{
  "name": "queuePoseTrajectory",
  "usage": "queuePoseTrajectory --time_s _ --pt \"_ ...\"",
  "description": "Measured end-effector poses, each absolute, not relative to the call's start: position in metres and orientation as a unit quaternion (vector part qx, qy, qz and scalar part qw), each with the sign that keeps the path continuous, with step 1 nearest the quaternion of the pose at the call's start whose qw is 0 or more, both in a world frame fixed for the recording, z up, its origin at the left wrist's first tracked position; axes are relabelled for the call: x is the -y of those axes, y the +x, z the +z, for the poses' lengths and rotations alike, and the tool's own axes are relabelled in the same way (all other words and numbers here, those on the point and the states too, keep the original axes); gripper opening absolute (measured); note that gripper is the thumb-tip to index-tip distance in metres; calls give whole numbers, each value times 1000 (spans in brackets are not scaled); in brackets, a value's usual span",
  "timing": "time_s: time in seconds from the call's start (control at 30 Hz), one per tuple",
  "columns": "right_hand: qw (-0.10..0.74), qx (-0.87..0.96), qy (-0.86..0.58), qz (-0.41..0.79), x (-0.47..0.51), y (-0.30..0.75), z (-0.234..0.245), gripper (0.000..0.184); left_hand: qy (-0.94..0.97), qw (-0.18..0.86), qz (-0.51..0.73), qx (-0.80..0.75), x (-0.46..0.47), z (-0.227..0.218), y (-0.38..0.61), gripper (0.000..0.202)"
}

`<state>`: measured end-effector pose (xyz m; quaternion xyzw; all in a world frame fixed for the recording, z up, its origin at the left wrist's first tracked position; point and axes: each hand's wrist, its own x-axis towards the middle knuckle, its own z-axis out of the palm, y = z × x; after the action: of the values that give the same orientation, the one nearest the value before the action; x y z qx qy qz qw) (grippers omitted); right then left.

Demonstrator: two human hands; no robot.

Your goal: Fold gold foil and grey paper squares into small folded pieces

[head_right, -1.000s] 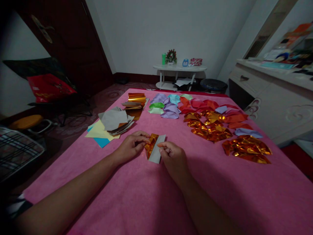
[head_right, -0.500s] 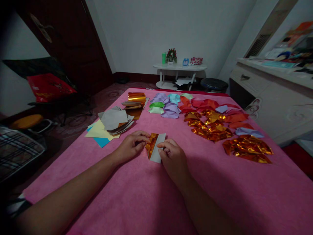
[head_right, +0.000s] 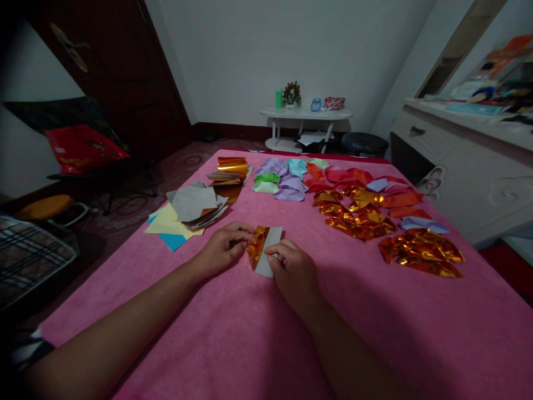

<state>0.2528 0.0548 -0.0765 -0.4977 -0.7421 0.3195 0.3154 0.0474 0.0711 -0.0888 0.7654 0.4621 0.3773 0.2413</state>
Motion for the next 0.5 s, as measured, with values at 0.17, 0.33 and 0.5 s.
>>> queuePoseTrajectory --time_s 0.17,0.33,0.5 --pt "319 741 -494 324 -54 253 -76 21 766 240 377 -461 -71 -88 48 28" --pt "316 741 -496 322 -54 253 -76 21 766 241 378 -461 -70 -88 49 29" --pt "329 734 -495 328 -53 252 -75 20 766 240 377 -463 -71 -87 49 28"
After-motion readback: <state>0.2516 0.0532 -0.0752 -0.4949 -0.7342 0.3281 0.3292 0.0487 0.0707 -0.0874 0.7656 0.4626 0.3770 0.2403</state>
